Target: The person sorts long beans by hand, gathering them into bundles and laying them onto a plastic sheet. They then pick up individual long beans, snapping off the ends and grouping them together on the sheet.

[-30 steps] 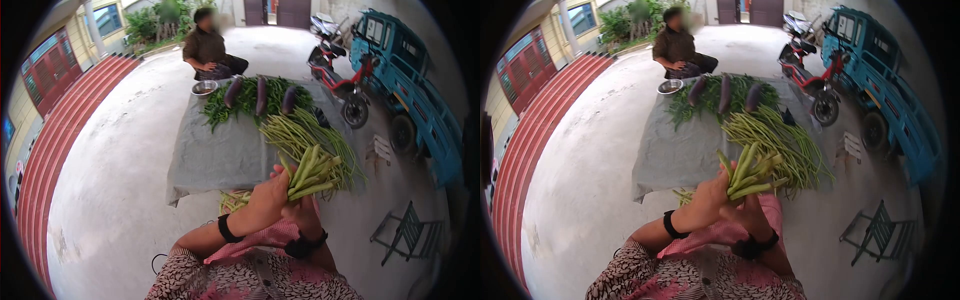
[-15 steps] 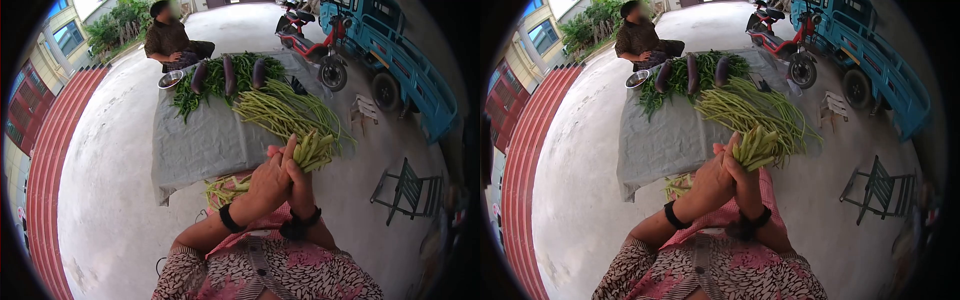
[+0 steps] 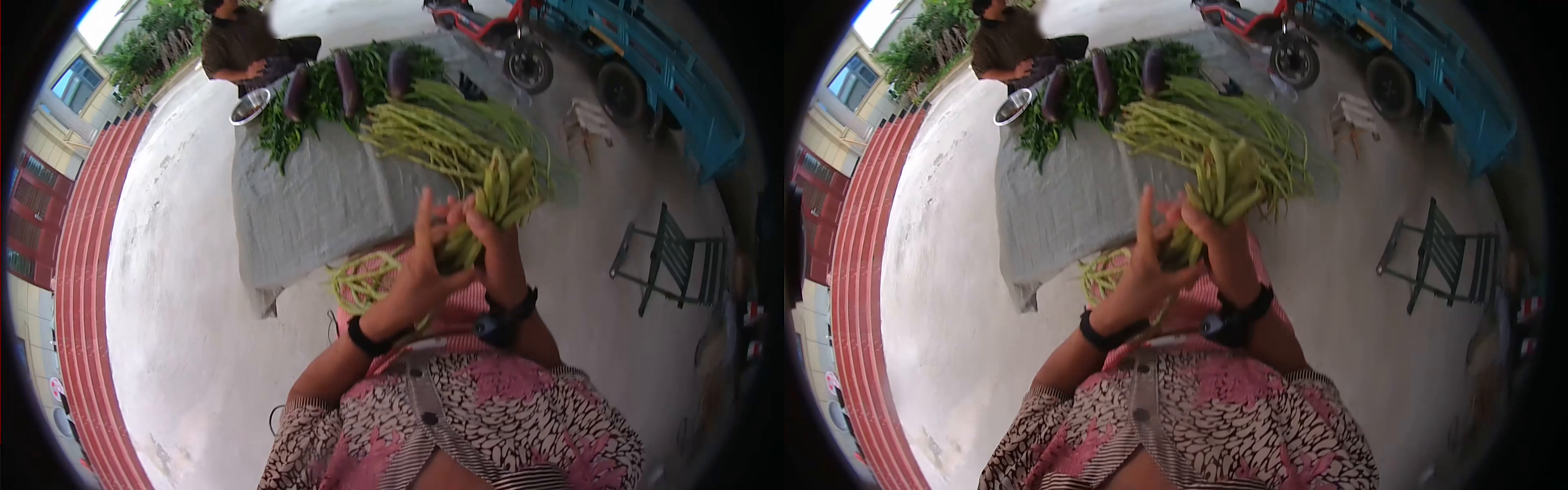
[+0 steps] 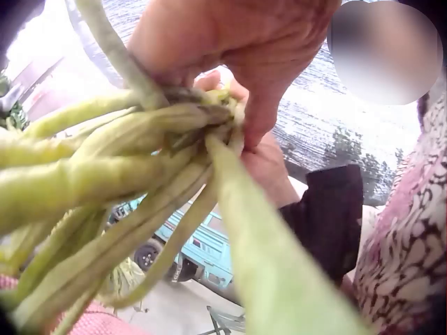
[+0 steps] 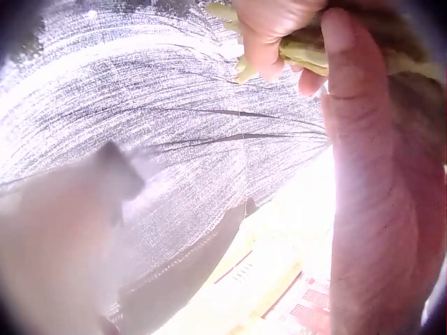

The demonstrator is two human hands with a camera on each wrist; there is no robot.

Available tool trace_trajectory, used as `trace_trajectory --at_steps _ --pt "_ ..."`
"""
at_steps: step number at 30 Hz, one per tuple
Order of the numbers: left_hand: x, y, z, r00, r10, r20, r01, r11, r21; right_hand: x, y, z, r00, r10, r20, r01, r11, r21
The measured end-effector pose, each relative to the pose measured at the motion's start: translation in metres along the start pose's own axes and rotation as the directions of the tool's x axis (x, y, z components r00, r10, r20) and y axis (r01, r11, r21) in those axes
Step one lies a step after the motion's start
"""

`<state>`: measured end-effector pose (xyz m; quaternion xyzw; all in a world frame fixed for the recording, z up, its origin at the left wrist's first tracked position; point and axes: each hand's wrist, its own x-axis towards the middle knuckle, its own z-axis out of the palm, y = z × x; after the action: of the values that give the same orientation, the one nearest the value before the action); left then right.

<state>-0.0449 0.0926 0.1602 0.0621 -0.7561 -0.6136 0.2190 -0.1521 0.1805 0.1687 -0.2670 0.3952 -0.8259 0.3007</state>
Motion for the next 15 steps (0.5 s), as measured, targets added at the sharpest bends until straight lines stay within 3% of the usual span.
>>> trace_trajectory --at_steps 1,6,9,11,13,15 --pt "0.001 -0.002 0.0 0.99 -0.144 -0.005 0.142 0.98 -0.138 0.0 0.002 -0.001 1.0 -0.003 -0.008 0.003 0.999 -0.035" --pt "0.004 -0.009 -0.001 0.998 -0.001 -0.065 0.002 1.0 0.008 -0.005 -0.006 0.012 1.0 -0.012 -0.027 0.008 0.986 -0.165" --pt "0.006 -0.015 -0.013 0.998 -0.046 0.031 0.041 0.989 0.145 -0.007 -0.003 0.011 0.999 -0.036 0.037 0.042 0.983 -0.176" --pt "0.008 -0.029 -0.023 0.988 0.0 0.155 -0.042 0.963 0.268 -0.005 -0.001 0.006 0.993 -0.069 0.091 0.083 0.982 -0.17" --pt "0.008 -0.04 -0.03 0.94 -0.235 0.247 0.256 0.965 -0.057 0.001 -0.003 -0.001 0.987 -0.103 0.123 0.122 0.981 -0.153" --pt "0.006 -0.043 -0.036 0.874 -0.258 0.413 0.299 0.953 -0.037 0.004 0.001 -0.003 0.992 -0.104 0.073 0.106 0.994 -0.032"
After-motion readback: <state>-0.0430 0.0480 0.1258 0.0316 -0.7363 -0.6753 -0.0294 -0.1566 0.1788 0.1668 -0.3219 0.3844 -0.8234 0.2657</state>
